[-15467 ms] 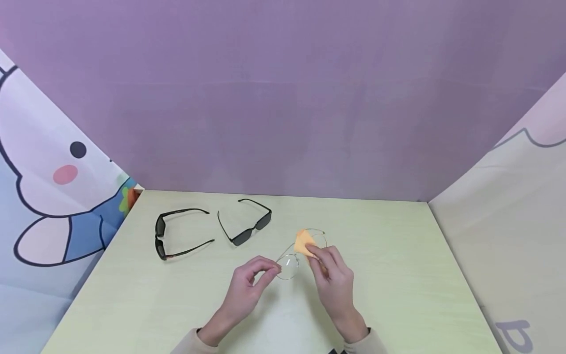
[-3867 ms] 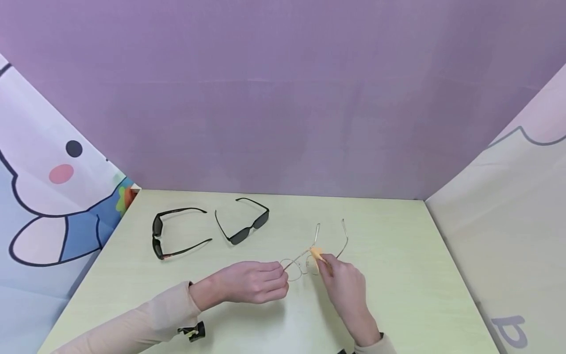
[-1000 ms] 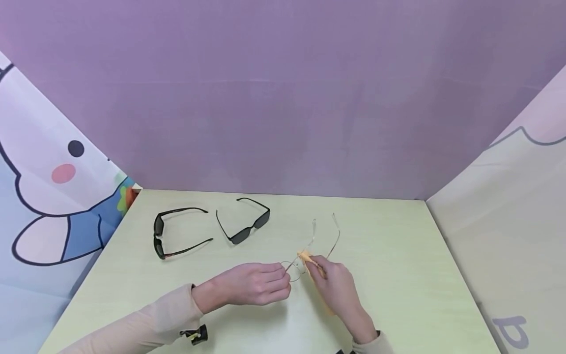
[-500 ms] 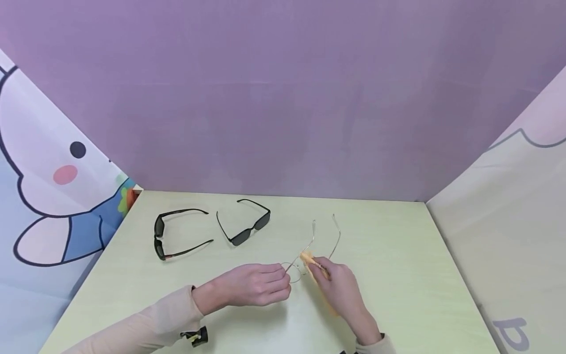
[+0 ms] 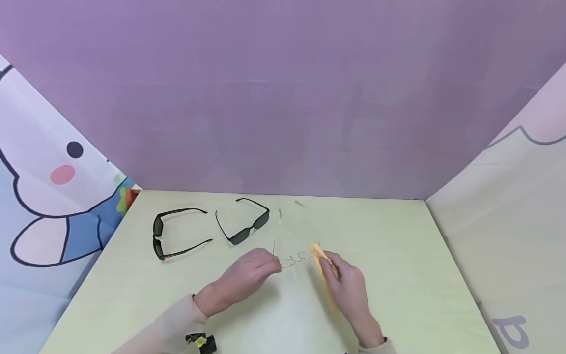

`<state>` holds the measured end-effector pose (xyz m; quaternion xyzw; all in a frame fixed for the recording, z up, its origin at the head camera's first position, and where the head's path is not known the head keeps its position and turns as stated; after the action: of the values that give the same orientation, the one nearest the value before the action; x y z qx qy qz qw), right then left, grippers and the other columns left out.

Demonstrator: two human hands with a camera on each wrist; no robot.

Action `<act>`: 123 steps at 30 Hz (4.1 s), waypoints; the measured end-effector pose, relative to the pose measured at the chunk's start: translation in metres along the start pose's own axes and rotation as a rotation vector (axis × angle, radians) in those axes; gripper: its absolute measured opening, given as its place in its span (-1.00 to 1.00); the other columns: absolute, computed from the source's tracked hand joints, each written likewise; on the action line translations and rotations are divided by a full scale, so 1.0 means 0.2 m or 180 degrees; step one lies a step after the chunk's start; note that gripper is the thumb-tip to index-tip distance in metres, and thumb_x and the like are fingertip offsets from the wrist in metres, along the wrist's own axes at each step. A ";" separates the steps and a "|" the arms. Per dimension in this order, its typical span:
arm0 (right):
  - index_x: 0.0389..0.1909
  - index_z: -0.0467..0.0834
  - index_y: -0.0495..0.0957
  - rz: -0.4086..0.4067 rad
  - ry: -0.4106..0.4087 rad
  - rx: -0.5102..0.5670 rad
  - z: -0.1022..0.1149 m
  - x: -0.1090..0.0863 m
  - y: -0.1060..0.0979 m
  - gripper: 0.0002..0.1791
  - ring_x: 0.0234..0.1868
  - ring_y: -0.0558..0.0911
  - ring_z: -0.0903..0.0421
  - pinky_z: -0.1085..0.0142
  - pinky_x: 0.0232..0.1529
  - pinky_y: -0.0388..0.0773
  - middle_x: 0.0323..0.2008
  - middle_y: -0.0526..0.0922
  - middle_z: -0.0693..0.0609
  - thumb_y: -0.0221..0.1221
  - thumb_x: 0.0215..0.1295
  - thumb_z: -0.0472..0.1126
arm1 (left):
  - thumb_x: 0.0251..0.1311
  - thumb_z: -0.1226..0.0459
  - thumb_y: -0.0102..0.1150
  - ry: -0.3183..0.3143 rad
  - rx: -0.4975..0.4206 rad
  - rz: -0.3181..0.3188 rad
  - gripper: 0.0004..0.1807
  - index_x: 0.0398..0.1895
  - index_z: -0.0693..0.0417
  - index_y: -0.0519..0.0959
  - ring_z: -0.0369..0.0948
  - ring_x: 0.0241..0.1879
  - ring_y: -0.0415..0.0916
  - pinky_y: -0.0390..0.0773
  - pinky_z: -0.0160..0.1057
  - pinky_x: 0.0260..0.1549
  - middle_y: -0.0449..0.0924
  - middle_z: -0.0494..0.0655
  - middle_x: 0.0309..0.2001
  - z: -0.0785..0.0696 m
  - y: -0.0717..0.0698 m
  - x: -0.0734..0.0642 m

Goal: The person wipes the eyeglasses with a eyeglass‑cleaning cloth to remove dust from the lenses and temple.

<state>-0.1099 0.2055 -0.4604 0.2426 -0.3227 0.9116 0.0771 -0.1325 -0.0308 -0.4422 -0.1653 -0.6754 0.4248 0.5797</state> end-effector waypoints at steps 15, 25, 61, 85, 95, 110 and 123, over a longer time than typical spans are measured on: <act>-0.09 -0.16 0.73 0.0319 -0.0165 0.0602 0.05 -0.06 0.11 -0.76 -0.64 0.44 0.42 0.53 -0.72 0.40 -0.56 0.61 0.18 0.29 0.29 -0.48 | 0.24 0.36 0.41 -0.2749 -0.2140 -0.0852 -0.90 -0.29 0.02 0.65 -0.31 -0.28 0.59 0.61 -0.28 -0.21 0.68 -0.22 -0.35 0.09 0.00 -0.03; -0.01 -0.20 0.71 0.0182 -0.0064 0.0733 0.08 -0.05 0.21 -0.72 -0.63 0.43 0.40 0.52 -0.72 0.39 -0.60 0.58 0.16 0.29 0.30 -0.48 | 0.28 0.41 0.33 -0.3894 -0.3812 -0.1076 -0.81 -0.16 0.35 0.54 -0.28 -0.25 0.61 0.65 -0.33 -0.10 0.65 -0.16 -0.31 0.07 0.01 -0.01; -0.06 -0.13 0.66 0.0213 -0.0872 0.0207 0.15 -0.04 0.29 -0.82 -0.53 0.35 0.43 0.64 -0.61 0.33 -0.46 0.50 0.19 0.30 0.35 -0.33 | 0.35 0.39 0.25 -0.3967 -0.4735 -0.0862 -0.85 -0.08 0.23 0.55 -0.25 -0.13 0.60 0.60 -0.28 0.03 0.67 -0.18 -0.21 -0.06 0.07 -0.02; -0.07 -0.02 0.68 0.0899 -0.0991 0.0533 0.25 -0.01 0.24 -0.74 -0.46 0.36 0.42 0.63 -0.49 0.36 -0.43 0.53 0.23 0.24 0.36 -0.42 | 0.31 0.48 0.25 -0.2007 -0.2814 -0.0455 -0.85 -0.11 0.19 0.72 -0.31 -0.11 0.68 0.70 -0.25 -0.05 0.77 0.00 -0.14 -0.03 0.00 -0.08; -0.10 -0.07 0.68 0.0832 -0.0662 0.0643 0.19 -0.03 0.29 -0.81 -0.43 0.41 0.39 0.50 -0.51 0.50 -0.38 0.52 0.16 0.24 0.38 -0.39 | 0.16 0.56 0.35 -0.1628 -0.1669 -0.1205 -0.80 -0.22 0.15 0.75 -0.21 -0.27 0.75 0.69 -0.44 -0.22 0.79 -0.05 -0.26 -0.05 -0.05 -0.05; -0.18 -0.15 0.64 0.0278 -0.0890 -0.0263 0.24 -0.06 0.29 -0.80 -0.52 0.31 0.46 0.68 -0.58 0.28 -0.38 0.57 0.20 0.40 0.20 -0.38 | 0.24 0.35 0.41 -0.3214 -0.2612 -0.0985 -0.96 -0.28 0.12 0.77 -0.17 -0.36 0.74 0.71 -0.33 -0.28 0.80 -0.06 -0.32 0.00 -0.02 -0.05; -0.24 -0.08 0.70 -0.0109 -0.1312 -0.0578 0.23 -0.06 0.26 -0.63 -0.40 0.40 0.18 0.47 -0.32 0.19 -0.35 0.70 0.17 0.05 0.59 0.07 | 0.28 0.48 0.30 -0.3733 -0.3491 -0.1240 -0.90 -0.23 0.43 0.66 -0.28 -0.35 0.72 0.76 -0.26 -0.20 0.74 0.30 -0.25 0.04 -0.01 -0.09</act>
<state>-0.0979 0.1362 -0.4644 0.4212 -0.4082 0.8086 0.0466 -0.1345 -0.0488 -0.4516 -0.0561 -0.9963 -0.0560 0.0334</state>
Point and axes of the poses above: each hand's wrist, its own x-axis towards the middle knuckle, its own y-axis out of the palm, z = x × y, the point moved 4 cm from there along x, towards the middle knuckle
